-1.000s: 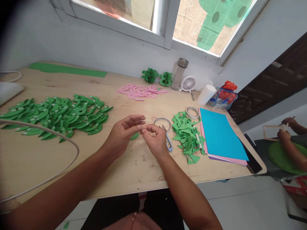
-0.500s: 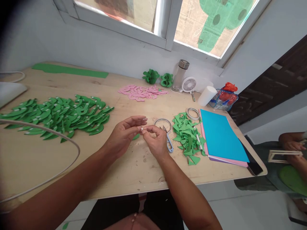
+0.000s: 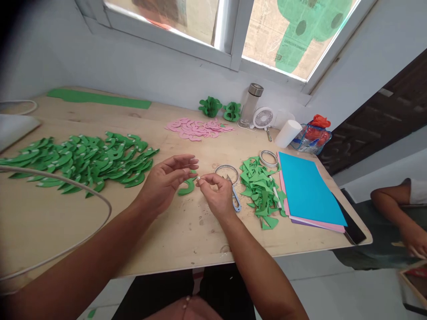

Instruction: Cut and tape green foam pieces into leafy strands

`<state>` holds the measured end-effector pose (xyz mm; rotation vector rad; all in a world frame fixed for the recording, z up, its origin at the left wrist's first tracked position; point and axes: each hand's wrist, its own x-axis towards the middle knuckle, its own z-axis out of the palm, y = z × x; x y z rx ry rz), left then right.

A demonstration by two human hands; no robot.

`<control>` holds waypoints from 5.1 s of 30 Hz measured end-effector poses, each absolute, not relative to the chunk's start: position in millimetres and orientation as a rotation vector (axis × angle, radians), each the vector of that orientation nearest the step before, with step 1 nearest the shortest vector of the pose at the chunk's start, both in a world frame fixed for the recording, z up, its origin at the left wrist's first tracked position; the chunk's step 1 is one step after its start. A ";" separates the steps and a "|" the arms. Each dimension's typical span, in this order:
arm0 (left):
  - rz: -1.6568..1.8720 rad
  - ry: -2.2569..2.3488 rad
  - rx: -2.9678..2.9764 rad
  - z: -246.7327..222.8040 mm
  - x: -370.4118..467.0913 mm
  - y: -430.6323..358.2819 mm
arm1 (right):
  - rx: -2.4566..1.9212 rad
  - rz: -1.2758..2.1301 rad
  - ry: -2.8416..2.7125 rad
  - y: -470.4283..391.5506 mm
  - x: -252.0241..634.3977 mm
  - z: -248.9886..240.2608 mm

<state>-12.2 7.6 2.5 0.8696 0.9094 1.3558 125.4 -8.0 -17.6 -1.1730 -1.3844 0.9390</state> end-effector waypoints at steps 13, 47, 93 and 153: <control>1.266 1.299 1.488 4.7 -38.3 22.1 | -1.214 0.948 -1.386 -2.1 129.0 -25.9; 1.262 1.620 2.145 -43.8 -48.6 12.7 | -1.171 1.028 -1.356 -3.8 125.2 -27.8; 1.568 1.090 2.546 -38.8 -25.0 -17.8 | -0.882 1.255 -1.119 -5.1 124.2 -20.2; 1.065 0.933 1.323 -2.5 -35.4 -0.1 | -0.960 0.799 -1.676 -15.4 131.0 -11.7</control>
